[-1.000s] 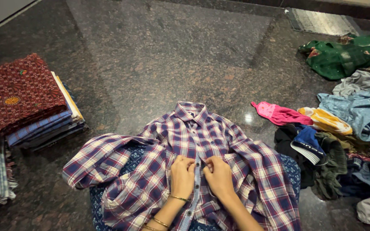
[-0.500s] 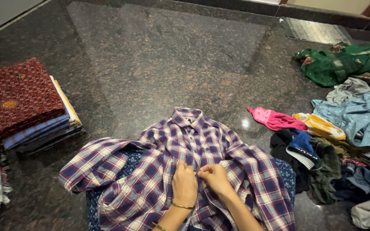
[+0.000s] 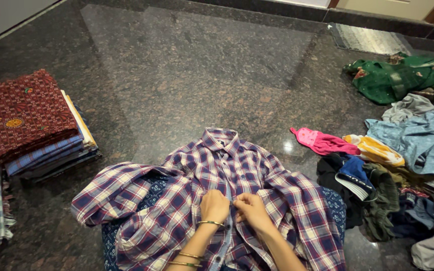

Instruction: The person folds a tie-dye t-shirt and places it on a pile, then picks up a plaid shirt, buttons it, and folds it. The person is sitting on the floor surrounded by piles of clothes.

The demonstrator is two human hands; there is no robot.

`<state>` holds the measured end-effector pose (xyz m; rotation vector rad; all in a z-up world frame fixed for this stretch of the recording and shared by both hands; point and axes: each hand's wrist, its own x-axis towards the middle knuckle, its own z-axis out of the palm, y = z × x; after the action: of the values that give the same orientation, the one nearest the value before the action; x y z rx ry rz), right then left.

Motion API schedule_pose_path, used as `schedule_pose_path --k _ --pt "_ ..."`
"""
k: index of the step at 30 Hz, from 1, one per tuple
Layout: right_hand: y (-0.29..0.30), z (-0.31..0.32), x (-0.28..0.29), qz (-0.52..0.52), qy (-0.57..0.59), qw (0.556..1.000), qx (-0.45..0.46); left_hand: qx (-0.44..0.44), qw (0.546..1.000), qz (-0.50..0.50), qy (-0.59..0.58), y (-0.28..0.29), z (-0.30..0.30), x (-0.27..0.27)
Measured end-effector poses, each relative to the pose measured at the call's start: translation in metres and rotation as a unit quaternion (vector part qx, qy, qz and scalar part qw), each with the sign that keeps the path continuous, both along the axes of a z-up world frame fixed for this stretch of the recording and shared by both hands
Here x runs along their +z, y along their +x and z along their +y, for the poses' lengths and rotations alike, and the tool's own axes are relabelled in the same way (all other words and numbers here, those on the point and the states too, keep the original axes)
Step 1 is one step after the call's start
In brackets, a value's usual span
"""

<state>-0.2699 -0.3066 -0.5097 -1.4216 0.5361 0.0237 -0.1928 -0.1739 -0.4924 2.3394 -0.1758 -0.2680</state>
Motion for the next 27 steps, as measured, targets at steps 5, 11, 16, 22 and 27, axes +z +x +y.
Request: schedule_pose_path --k 5,11,16,22,27 --pt "-0.005 0.006 0.008 -0.021 -0.014 1.000 -0.011 0.014 0.997 0.070 -0.019 0.000 0.001 -0.004" --pt "-0.011 0.030 0.020 -0.030 -0.153 0.982 -0.110 0.043 0.995 0.073 -0.052 -0.010 0.001 -0.003" --pt "-0.011 0.036 0.022 -0.045 -0.310 0.944 -0.103 0.069 0.990 0.090 -0.086 -0.015 0.002 -0.011" --pt "-0.009 0.018 0.019 -0.024 -0.021 0.998 -0.047 0.129 0.956 0.187 -0.183 -0.009 0.000 -0.021" --pt "-0.009 0.023 0.022 -0.027 -0.147 0.988 -0.044 0.145 0.925 0.241 -0.254 -0.002 0.001 -0.031"
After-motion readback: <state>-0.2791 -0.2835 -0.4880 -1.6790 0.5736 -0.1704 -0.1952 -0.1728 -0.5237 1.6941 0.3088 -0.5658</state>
